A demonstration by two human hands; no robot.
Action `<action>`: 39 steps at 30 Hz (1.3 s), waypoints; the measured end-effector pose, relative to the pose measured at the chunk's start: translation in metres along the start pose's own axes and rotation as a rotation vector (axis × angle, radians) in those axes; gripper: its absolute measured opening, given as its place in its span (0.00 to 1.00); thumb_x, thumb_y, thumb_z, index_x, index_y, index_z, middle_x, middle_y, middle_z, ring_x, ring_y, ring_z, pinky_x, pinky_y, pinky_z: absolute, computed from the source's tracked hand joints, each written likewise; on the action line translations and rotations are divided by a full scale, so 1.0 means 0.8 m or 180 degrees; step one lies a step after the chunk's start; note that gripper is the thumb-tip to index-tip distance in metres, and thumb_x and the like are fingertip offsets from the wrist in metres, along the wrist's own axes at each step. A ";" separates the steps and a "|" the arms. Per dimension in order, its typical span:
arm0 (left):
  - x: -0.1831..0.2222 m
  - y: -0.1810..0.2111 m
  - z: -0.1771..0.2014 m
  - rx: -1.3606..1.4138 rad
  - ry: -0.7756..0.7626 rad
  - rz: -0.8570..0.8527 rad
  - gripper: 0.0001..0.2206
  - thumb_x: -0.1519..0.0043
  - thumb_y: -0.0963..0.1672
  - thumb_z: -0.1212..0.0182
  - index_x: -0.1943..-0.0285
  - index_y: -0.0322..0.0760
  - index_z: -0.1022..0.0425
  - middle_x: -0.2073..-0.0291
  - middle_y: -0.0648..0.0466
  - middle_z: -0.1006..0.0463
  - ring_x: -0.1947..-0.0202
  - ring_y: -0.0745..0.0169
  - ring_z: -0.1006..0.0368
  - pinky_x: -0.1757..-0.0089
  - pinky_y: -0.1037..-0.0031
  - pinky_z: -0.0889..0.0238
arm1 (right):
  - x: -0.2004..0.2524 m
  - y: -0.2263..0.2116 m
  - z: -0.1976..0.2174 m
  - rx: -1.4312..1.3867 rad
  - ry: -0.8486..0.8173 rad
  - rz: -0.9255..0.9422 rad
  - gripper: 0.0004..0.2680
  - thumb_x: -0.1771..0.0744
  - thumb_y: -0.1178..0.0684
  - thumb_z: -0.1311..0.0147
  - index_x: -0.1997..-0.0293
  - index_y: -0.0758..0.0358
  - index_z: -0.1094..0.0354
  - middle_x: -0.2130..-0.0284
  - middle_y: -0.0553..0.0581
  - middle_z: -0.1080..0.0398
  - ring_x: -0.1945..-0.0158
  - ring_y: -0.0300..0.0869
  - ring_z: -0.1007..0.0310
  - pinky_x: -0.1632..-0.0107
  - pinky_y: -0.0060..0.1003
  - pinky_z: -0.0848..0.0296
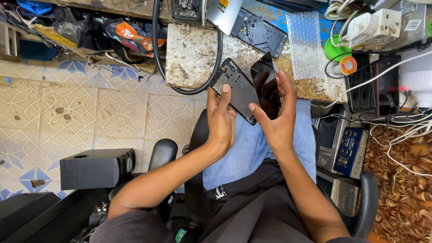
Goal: The person disassembles a smartphone, removes the back cover, and detaches the battery connector. They then reattach the battery connector, place the back cover back on, and press it into place. The person repeats the process of detaching and reattaching the battery connector several times.
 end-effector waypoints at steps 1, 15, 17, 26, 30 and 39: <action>0.003 0.008 -0.006 0.0008 0.0010 -0.0003 0.10 0.28 0.46 0.48 0.42 0.39 0.35 0.59 0.56 0.26 0.54 0.65 0.24 0.53 0.69 0.27 | 0.001 0.002 -0.001 0.0002 -0.0012 0.0003 0.31 0.35 0.50 0.32 0.25 0.57 0.50 0.40 0.61 0.41 0.40 0.46 0.41 0.41 0.43 0.45; 0.008 0.004 -0.007 0.0137 -0.0030 -0.0009 0.09 0.29 0.45 0.48 0.44 0.39 0.35 0.56 0.55 0.25 0.52 0.64 0.25 0.52 0.67 0.26 | -0.003 0.021 -0.011 -0.0214 0.0296 0.0050 0.30 0.34 0.47 0.33 0.26 0.56 0.50 0.42 0.58 0.40 0.43 0.43 0.39 0.47 0.37 0.41; 0.012 0.010 -0.011 0.0107 -0.0010 0.0018 0.08 0.28 0.45 0.48 0.44 0.40 0.35 0.57 0.56 0.26 0.52 0.65 0.25 0.52 0.68 0.27 | -0.004 0.021 -0.011 -0.0277 0.0321 0.0046 0.29 0.33 0.46 0.34 0.26 0.57 0.50 0.42 0.60 0.40 0.44 0.44 0.38 0.48 0.38 0.41; 0.008 -0.011 -0.001 0.0252 -0.0006 0.0077 0.08 0.28 0.45 0.47 0.45 0.38 0.35 0.56 0.54 0.26 0.51 0.61 0.25 0.51 0.64 0.28 | -0.009 0.012 -0.013 -0.0347 0.0430 0.0123 0.29 0.33 0.46 0.35 0.26 0.58 0.51 0.43 0.62 0.38 0.46 0.44 0.36 0.51 0.37 0.41; 0.005 -0.030 0.013 0.0328 -0.0006 0.0223 0.09 0.29 0.45 0.47 0.46 0.37 0.35 0.56 0.54 0.27 0.52 0.61 0.26 0.50 0.64 0.28 | -0.003 0.003 -0.017 -0.0336 0.0471 0.0209 0.30 0.33 0.46 0.34 0.25 0.59 0.51 0.40 0.62 0.40 0.43 0.46 0.39 0.49 0.38 0.42; 0.012 0.002 -0.010 0.0408 0.0109 0.0378 0.08 0.28 0.45 0.48 0.47 0.36 0.35 0.57 0.54 0.28 0.52 0.61 0.26 0.49 0.63 0.28 | 0.002 0.013 -0.010 -0.0325 0.0348 0.0349 0.31 0.34 0.48 0.33 0.25 0.61 0.53 0.38 0.61 0.44 0.41 0.46 0.41 0.47 0.39 0.42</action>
Point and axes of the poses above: each hand's wrist, its own x-axis away from the middle knuckle, its own z-axis out of the back of the hand, y = z × x, the point moved 5 cm from there along -x, towards the middle knuckle
